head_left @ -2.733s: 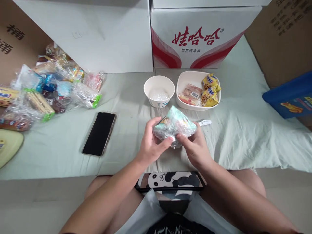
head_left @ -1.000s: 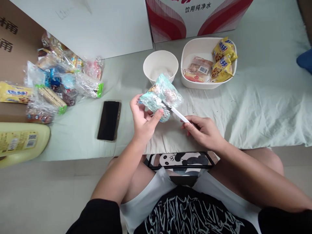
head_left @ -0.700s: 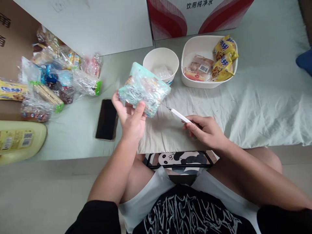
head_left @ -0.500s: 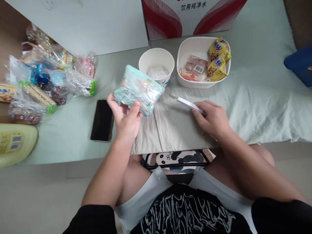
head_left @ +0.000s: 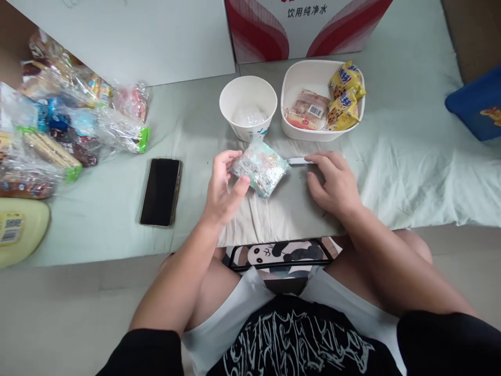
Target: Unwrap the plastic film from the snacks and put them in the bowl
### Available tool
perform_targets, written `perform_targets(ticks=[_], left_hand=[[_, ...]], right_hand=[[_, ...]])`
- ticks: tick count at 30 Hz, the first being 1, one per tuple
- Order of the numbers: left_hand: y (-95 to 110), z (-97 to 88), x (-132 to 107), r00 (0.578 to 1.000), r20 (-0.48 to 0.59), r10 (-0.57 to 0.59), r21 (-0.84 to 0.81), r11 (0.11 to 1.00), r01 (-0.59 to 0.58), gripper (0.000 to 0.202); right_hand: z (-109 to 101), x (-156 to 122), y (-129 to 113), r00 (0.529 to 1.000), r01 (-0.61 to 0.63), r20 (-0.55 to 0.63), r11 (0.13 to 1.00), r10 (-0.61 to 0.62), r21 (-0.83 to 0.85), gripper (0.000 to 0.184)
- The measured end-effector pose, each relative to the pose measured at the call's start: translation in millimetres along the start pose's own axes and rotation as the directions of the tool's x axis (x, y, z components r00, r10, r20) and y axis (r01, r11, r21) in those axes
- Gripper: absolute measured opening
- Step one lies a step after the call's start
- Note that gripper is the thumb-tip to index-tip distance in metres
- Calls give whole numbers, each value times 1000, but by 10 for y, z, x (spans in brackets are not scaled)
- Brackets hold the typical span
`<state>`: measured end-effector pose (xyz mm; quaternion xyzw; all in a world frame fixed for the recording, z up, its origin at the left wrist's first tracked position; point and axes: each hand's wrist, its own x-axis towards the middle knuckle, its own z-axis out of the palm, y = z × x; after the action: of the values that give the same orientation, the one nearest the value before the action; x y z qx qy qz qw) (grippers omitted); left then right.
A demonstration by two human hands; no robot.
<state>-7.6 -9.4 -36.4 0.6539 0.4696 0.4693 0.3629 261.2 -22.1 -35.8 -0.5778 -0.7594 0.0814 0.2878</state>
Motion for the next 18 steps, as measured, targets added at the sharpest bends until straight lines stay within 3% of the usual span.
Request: perform_targets(ticks=[3, 5, 7, 10, 12, 16, 18], left_hand=[[-27, -32, 27, 998, 51, -49, 75, 996, 45, 63], [-7, -13, 24, 995, 40, -88, 114, 990, 83, 44], [30, 19, 15, 992, 49, -113, 80, 991, 109, 24], [73, 59, 5, 987, 84, -135, -49, 989, 140, 23], [80, 71, 9, 985, 96, -144, -105, 982, 154, 32], [67, 33, 53, 979, 76, -189, -131, 971, 198, 37], [53, -21, 86, 972, 49, -230, -144, 961, 234, 36]], right_hand=[[32, -18, -74, 996, 85, 29, 989, -89, 124, 36], [53, -25, -100, 988, 126, 62, 969, -141, 211, 44], [61, -25, -108, 984, 130, 85, 951, -160, 280, 57], [41, -16, -116, 992, 85, 59, 941, -111, 328, 68], [12, -6, -132, 997, 62, 23, 937, -74, 343, 58], [-56, 14, -139, 999, 6, -41, 907, 12, 421, 15], [-90, 19, -100, 995, -45, -59, 884, 81, 466, 10]])
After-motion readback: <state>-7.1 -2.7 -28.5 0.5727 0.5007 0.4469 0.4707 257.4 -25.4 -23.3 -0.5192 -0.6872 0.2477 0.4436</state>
